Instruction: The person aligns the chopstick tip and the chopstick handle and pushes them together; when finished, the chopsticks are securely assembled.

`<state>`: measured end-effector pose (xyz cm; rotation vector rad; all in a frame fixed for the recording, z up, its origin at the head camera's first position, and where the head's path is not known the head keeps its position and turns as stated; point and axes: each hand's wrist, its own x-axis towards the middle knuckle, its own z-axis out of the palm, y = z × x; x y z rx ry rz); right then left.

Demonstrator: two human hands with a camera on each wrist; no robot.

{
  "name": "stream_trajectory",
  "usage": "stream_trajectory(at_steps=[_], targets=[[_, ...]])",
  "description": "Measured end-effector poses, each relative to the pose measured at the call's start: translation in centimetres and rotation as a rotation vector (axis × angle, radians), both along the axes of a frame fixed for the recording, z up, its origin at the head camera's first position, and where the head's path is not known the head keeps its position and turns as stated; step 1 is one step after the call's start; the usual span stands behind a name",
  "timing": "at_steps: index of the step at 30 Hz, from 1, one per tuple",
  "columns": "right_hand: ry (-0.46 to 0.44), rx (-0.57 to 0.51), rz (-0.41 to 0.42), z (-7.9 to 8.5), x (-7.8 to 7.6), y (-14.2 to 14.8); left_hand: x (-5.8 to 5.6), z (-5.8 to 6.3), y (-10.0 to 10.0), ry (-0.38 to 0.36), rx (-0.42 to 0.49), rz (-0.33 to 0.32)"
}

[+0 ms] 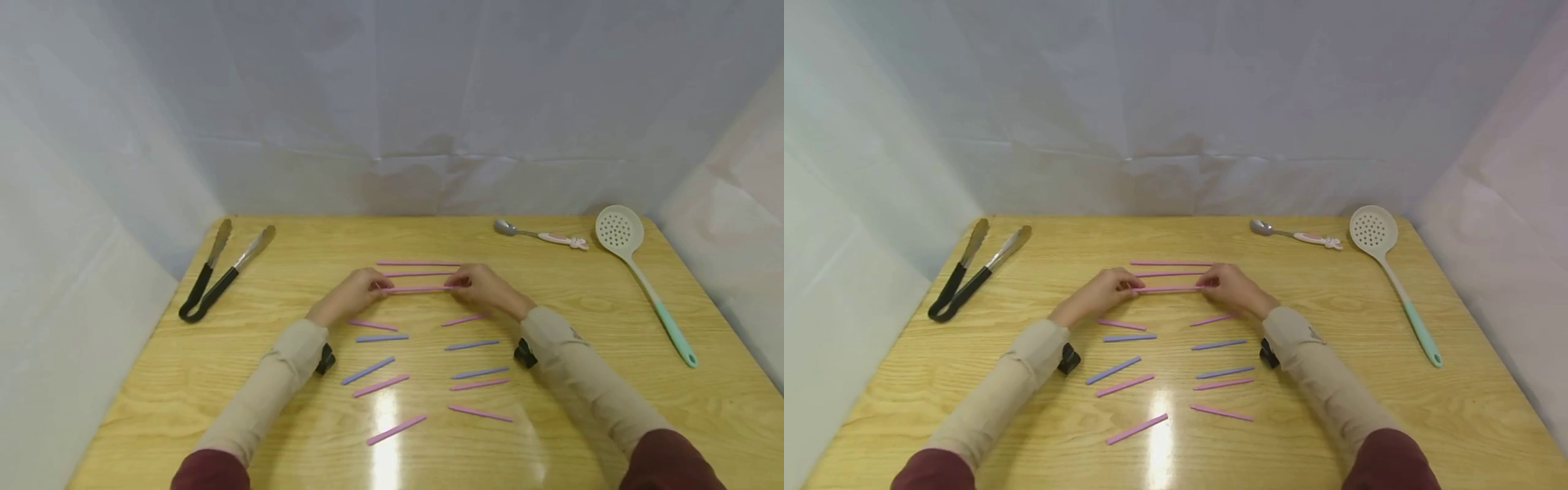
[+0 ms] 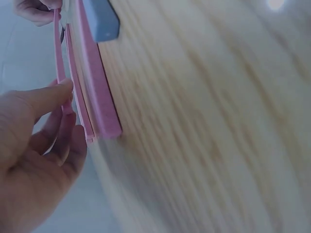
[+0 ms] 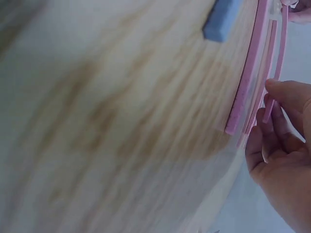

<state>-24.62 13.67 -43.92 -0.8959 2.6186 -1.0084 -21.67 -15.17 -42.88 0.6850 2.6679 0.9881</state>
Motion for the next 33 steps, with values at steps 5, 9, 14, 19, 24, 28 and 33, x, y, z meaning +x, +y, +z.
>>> stream_trajectory(at_steps=[5,9,14,19,24,28,33], targets=[[-0.005,0.026,0.016,-0.4,-0.1,0.0,-0.2,-0.3,0.2,-0.031,-0.020,-0.007],[0.008,0.036,0.012,-0.6,-0.1,-0.1,-0.2,-0.5,0.3,-0.022,-0.039,-0.026],[-0.001,0.041,0.000,-0.4,-0.2,-0.1,-0.4,-0.5,0.4,-0.015,-0.057,-0.026],[-0.009,0.033,-0.001,-0.2,-0.5,-0.1,-0.6,-0.2,0.5,-0.007,-0.062,-0.023],[-0.007,0.035,0.000,-0.2,-0.6,-0.1,-0.6,0.1,0.6,-0.019,-0.065,-0.023],[-0.007,0.026,-0.017,0.0,-0.4,0.0,-0.4,0.1,0.5,-0.016,-0.058,-0.019],[-0.022,-0.017,-0.075,0.6,0.0,0.4,0.2,0.5,0.1,0.011,-0.026,-0.001]])
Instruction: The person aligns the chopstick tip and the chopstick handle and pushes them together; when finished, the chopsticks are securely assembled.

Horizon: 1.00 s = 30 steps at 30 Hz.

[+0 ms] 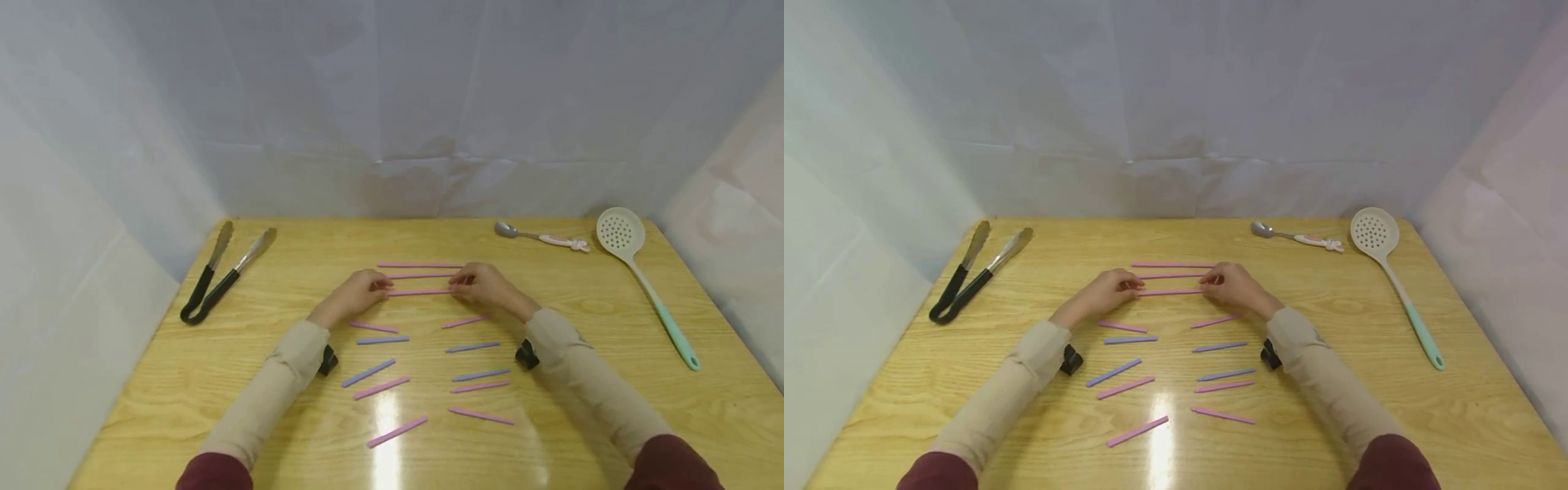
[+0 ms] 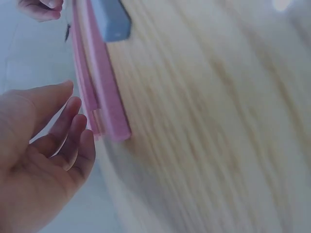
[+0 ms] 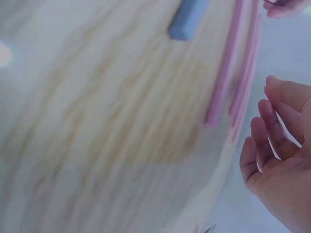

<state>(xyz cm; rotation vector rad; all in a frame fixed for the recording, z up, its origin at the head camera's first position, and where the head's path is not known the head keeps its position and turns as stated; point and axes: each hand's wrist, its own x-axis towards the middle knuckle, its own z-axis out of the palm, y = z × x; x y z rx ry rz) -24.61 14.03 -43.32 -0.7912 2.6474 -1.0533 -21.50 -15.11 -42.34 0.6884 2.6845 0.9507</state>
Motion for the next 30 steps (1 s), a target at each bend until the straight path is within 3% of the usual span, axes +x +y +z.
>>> stream_trajectory(at_steps=[9,20,24,30], targets=[[0.011,-0.022,0.016,0.7,1.3,1.4,1.3,-0.1,-1.2,0.020,0.013,-0.011],[-0.085,-0.020,0.104,-0.1,3.5,2.7,4.0,-0.5,-2.8,-0.087,0.064,-0.067],[-0.121,0.011,0.131,-0.5,4.0,2.9,4.4,-0.6,-3.1,-0.114,0.040,-0.074],[-0.084,0.032,0.162,-0.9,4.1,3.0,4.4,-0.6,-3.2,-0.122,0.023,-0.085]])
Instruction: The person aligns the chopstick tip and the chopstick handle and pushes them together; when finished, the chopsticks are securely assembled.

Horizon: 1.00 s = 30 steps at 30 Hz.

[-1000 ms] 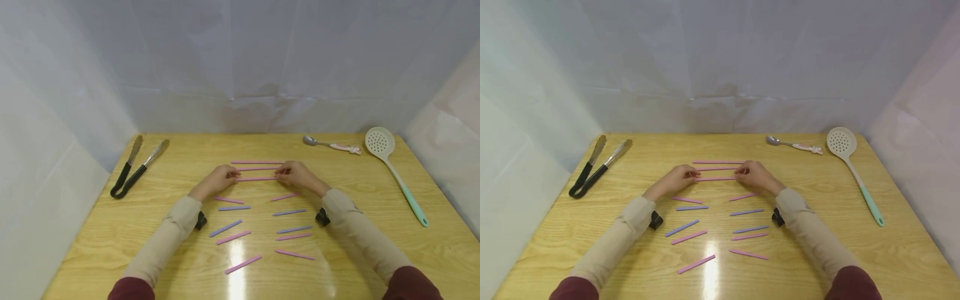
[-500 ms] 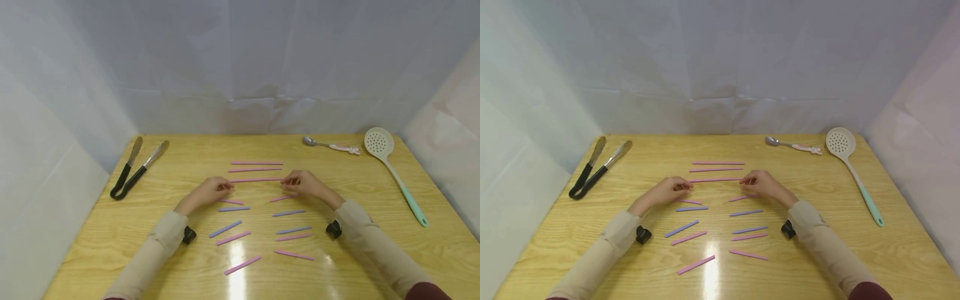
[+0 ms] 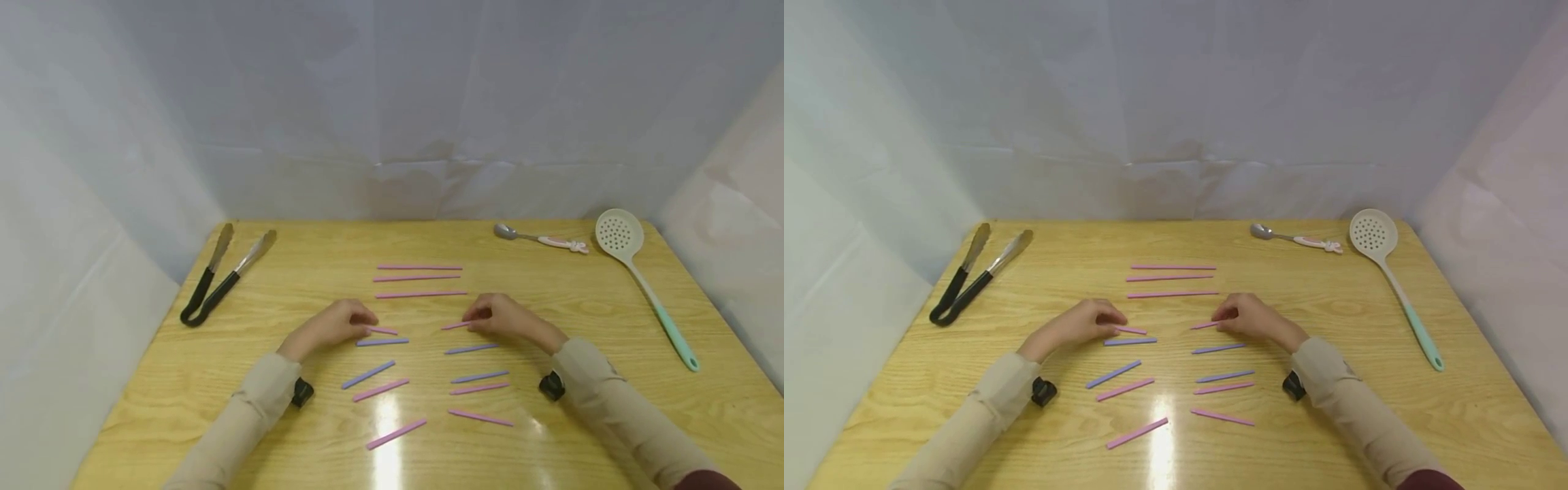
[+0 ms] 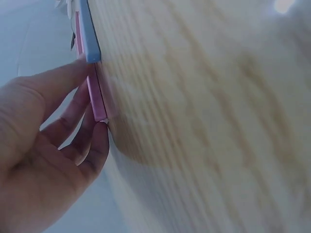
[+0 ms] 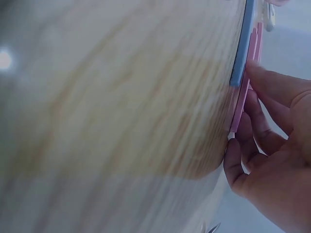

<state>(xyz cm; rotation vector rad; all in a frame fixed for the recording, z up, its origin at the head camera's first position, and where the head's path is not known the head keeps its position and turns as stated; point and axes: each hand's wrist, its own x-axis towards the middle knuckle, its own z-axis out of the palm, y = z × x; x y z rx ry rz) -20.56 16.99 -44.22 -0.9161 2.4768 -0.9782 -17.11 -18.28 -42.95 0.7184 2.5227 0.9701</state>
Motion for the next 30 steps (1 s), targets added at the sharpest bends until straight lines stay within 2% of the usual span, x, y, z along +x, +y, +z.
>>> stream_trajectory(at_steps=[7,20,30], targets=[[0.022,0.009,0.018,-0.2,-0.2,-0.1,-0.1,0.0,0.0,0.087,-0.032,-0.055],[0.010,-0.029,-0.009,0.6,0.6,-1.2,-0.1,0.3,0.9,0.082,0.024,-0.019],[0.094,-0.090,-0.001,1.2,1.3,-3.1,-0.1,1.0,2.3,0.080,0.052,0.004]])
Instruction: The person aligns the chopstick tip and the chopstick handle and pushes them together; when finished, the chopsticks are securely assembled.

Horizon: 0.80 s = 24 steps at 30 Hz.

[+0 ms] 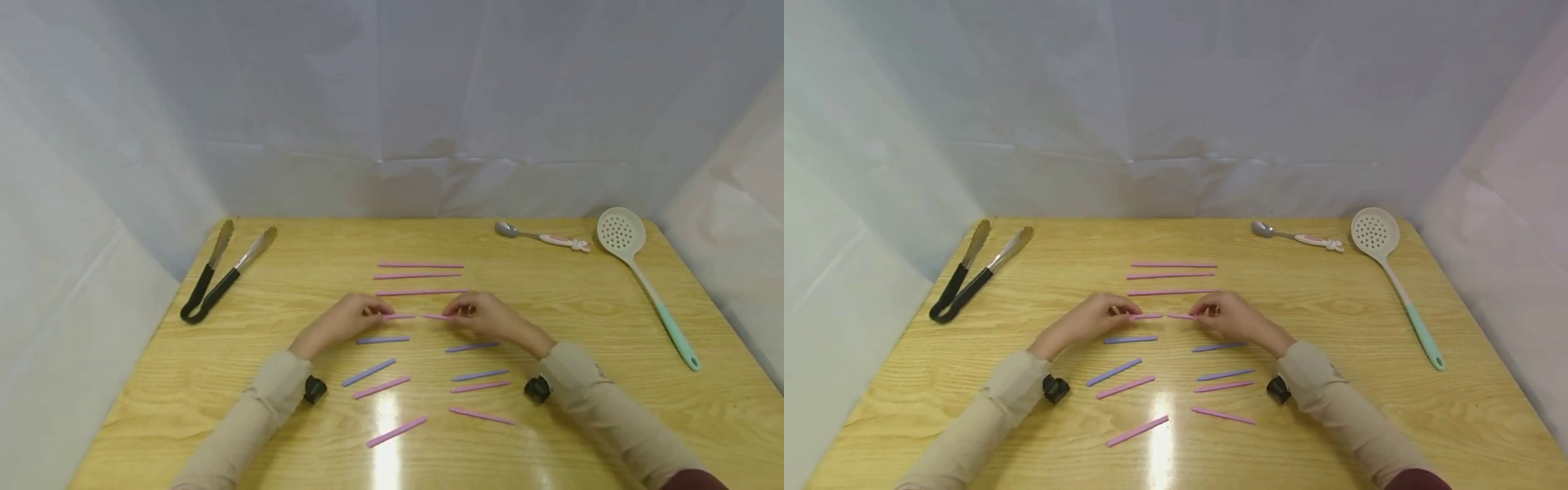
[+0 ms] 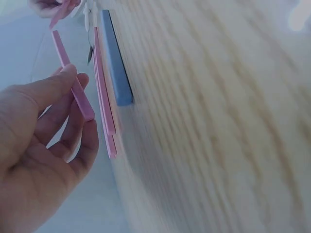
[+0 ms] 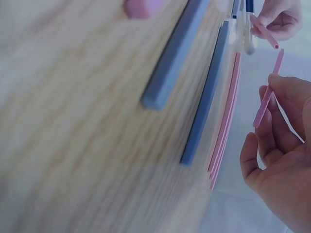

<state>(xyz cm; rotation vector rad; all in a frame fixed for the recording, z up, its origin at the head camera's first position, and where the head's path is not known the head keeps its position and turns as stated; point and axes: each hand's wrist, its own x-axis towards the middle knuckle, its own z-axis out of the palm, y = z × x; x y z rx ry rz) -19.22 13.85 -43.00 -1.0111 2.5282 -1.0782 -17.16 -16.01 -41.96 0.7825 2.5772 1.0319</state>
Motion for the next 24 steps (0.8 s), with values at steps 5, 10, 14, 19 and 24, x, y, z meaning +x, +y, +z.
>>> stream_trajectory(at_steps=[5,10,14,19,24], targets=[[0.014,-0.017,0.004,0.14,-0.01,-0.36,-0.02,0.16,0.34,-0.008,0.007,0.008],[0.020,-0.038,-0.001,0.23,-0.01,-0.51,-0.12,0.25,0.49,-0.022,0.008,0.013],[0.033,-0.044,-0.003,0.20,-0.04,-0.45,-0.14,0.32,0.50,-0.028,0.005,0.012],[0.045,-0.045,0.006,-0.02,-0.13,-0.30,-0.17,0.25,0.57,-0.029,0.007,0.012],[0.046,-0.045,0.007,0.00,-0.11,-0.09,-0.20,0.28,0.70,-0.028,0.010,0.007]])
